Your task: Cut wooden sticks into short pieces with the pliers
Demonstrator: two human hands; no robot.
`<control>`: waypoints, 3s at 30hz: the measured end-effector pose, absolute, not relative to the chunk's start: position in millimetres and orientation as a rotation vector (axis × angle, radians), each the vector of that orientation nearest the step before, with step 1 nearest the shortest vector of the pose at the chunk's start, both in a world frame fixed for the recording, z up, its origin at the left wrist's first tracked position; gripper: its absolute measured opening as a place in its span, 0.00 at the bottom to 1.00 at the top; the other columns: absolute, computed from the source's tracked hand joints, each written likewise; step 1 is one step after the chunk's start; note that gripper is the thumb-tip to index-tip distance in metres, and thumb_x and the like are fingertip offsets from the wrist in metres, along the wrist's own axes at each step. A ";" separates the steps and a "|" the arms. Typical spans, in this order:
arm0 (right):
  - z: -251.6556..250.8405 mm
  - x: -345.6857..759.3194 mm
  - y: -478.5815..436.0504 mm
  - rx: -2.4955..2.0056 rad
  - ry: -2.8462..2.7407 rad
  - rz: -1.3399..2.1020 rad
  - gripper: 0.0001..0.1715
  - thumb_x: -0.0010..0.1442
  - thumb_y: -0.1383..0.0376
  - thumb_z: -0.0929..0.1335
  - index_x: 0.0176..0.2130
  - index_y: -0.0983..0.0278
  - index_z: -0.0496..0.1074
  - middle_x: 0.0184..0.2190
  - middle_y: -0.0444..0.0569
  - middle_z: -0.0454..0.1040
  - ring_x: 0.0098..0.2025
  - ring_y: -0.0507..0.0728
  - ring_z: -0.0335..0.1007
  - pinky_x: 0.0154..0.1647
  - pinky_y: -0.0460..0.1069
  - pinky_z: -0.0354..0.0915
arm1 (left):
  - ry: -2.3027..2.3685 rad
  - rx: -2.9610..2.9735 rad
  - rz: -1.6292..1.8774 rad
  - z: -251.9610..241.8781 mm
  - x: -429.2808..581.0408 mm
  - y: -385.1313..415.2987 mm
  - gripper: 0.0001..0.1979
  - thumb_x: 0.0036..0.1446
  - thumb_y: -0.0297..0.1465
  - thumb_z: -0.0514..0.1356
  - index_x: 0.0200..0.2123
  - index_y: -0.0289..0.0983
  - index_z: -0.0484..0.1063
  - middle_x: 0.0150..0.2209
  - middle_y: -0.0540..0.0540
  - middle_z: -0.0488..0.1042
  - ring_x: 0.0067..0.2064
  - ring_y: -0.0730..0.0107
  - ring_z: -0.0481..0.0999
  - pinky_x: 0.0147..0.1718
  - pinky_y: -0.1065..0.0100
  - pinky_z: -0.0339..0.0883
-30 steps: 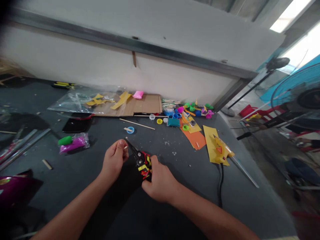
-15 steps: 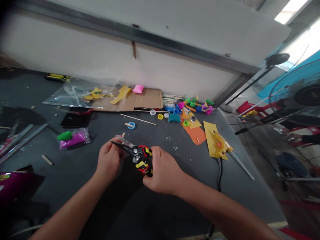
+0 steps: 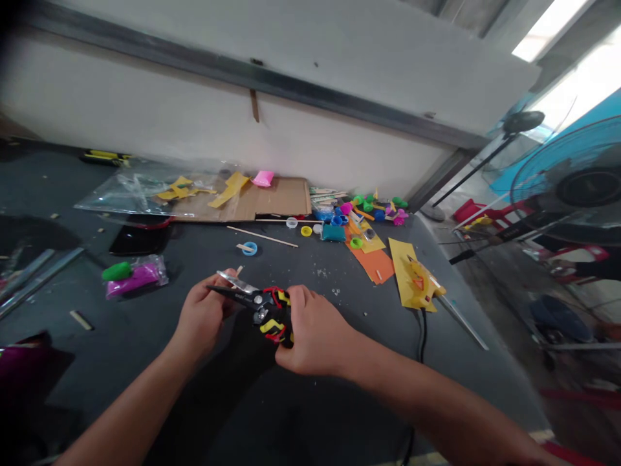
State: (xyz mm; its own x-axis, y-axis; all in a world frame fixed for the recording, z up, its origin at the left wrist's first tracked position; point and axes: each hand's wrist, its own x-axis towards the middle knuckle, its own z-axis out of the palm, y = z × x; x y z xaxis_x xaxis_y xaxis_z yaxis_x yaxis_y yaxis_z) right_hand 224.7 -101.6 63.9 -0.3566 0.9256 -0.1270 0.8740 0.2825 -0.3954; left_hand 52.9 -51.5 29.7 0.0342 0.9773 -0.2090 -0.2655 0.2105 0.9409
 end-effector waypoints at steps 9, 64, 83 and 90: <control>67.3 224.3 -103.4 -1.769 -2.474 0.576 0.25 0.43 0.58 0.64 0.40 0.64 0.54 0.34 0.51 0.67 0.32 0.58 0.66 0.30 0.50 0.58 | 1.082 0.845 1.083 30.0 50.3 -50.8 0.18 0.48 0.42 0.59 0.18 0.36 0.57 0.15 0.58 0.47 0.17 0.82 0.45 0.15 0.76 0.39; 44.7 212.3 -81.8 -1.954 -2.497 0.421 0.21 0.47 0.63 0.64 0.41 0.66 0.55 0.37 0.57 0.67 0.36 0.62 0.66 0.34 0.54 0.62 | 1.177 0.607 1.124 11.1 62.0 -42.6 0.19 0.44 0.43 0.61 0.20 0.38 0.55 0.16 0.60 0.48 0.15 0.83 0.46 0.13 0.77 0.41; 66.3 211.6 -82.5 -1.842 -2.318 0.408 0.23 0.46 0.65 0.63 0.43 0.65 0.54 0.36 0.53 0.68 0.35 0.59 0.67 0.32 0.50 0.60 | 0.984 0.705 1.205 12.5 58.4 -44.4 0.19 0.50 0.41 0.58 0.18 0.36 0.56 0.16 0.58 0.50 0.16 0.83 0.48 0.14 0.77 0.43; 55.3 219.6 -91.2 -1.812 -2.314 0.418 0.29 0.45 0.65 0.64 0.48 0.67 0.56 0.42 0.56 0.65 0.43 0.61 0.62 0.43 0.54 0.58 | 0.906 0.721 1.350 18.7 56.2 -47.7 0.16 0.51 0.40 0.59 0.22 0.36 0.61 0.17 0.57 0.50 0.18 0.82 0.49 0.15 0.78 0.46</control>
